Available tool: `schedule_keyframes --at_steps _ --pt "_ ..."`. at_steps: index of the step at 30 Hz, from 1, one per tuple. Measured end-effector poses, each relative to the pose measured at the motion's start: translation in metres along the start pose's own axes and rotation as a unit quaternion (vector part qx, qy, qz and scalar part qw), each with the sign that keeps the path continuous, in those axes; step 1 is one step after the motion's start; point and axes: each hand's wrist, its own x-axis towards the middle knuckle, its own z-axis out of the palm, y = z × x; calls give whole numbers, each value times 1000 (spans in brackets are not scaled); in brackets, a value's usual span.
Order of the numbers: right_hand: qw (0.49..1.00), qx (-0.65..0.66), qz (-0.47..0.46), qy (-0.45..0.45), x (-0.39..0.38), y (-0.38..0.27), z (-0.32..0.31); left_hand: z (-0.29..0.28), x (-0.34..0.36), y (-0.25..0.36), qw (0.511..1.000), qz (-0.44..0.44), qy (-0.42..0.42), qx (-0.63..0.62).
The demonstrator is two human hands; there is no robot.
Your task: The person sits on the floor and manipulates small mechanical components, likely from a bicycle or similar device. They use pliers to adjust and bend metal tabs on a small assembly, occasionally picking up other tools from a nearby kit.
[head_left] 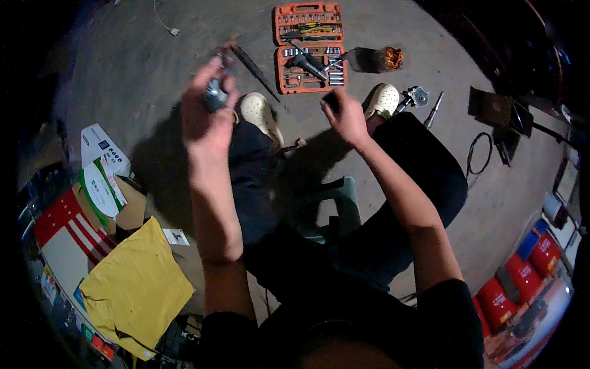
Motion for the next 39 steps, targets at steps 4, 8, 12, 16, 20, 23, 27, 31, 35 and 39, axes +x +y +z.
schedule_keyframes --at_steps 4,8,12,16,20,23,27,31,35,39 --pt "983 -93 125 -101 -1 88 57 -22 24 9 997 70 20 16" --pt "967 -139 183 -107 9 131 101 -31 41 0 984 92 51 143" --pt "969 -136 164 -126 43 144 119 -19 39 7 977 -85 85 -177" --pt "963 -247 87 -68 121 150 121 -20 43 3 982 -104 67 -140" --pt "946 -315 -42 -61 195 141 106 -24 40 4 980 -80 101 -149" --pt "926 -370 -18 -74 244 153 106 -43 31 -13 880 201 25 429" --pt "916 -392 -72 -34 277 188 122 -38 42 -5 959 47 33 279" --pt "878 -459 -117 -65 284 176 123 -14 42 9 985 -123 97 -78" --pt "858 -483 -67 -159 291 157 109 -4 42 10 990 -91 96 -45" --pt "910 -382 -41 -157 288 173 111 -2 36 19 998 -34 50 26"
